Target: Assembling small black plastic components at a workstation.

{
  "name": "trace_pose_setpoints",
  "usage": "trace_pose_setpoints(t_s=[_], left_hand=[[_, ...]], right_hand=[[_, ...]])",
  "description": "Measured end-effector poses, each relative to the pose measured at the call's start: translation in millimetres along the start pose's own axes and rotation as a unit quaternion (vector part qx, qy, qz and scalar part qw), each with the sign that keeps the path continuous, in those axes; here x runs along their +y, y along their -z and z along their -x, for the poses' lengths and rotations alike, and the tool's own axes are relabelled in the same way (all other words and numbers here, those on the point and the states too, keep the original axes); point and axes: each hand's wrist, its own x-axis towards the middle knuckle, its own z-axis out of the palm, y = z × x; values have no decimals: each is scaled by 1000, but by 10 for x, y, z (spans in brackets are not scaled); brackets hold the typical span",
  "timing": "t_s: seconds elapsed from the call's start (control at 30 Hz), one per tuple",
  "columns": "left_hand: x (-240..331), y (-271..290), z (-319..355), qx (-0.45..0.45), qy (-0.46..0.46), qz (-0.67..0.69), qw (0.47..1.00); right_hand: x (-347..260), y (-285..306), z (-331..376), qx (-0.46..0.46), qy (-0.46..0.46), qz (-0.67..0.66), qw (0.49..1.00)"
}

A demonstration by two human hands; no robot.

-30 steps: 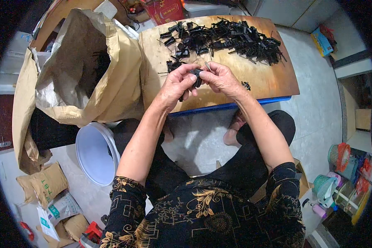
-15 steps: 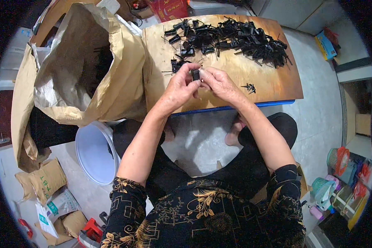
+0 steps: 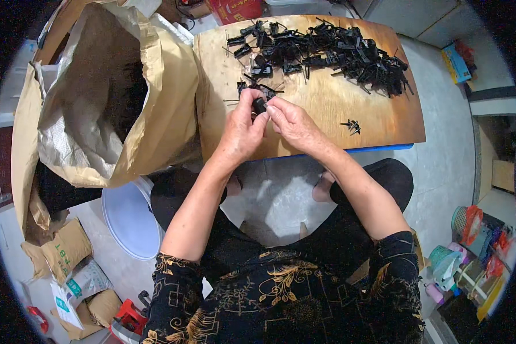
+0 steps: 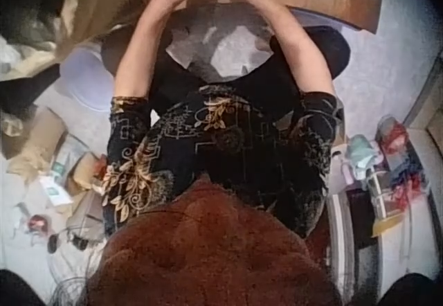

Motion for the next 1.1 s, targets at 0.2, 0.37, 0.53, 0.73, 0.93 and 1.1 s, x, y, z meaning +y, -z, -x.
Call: trace_pose_setpoints(t_s=[0.2, 0.37, 0.53, 0.73, 0.93, 1.1], left_hand=[[-25, 37, -59, 61, -99, -129, 985], [137, 125, -145, 74, -43, 80, 993], [88, 381, -220, 103, 66, 359, 925], [-53, 381, -192, 81, 161, 518, 836], [-112, 241, -198, -8, 198, 534, 822], [-57, 168, -149, -25, 214, 500, 839]], right_hand=[[-18, -74, -105, 38, 2, -7, 999], [-247, 283, -258, 0, -88, -117, 989], [129, 414, -309, 100, -34, 226, 968], [186, 206, -229, 61, -40, 400, 914], [228, 313, -176, 93, -17, 438, 894], [138, 189, -59, 89, 31, 387, 917]])
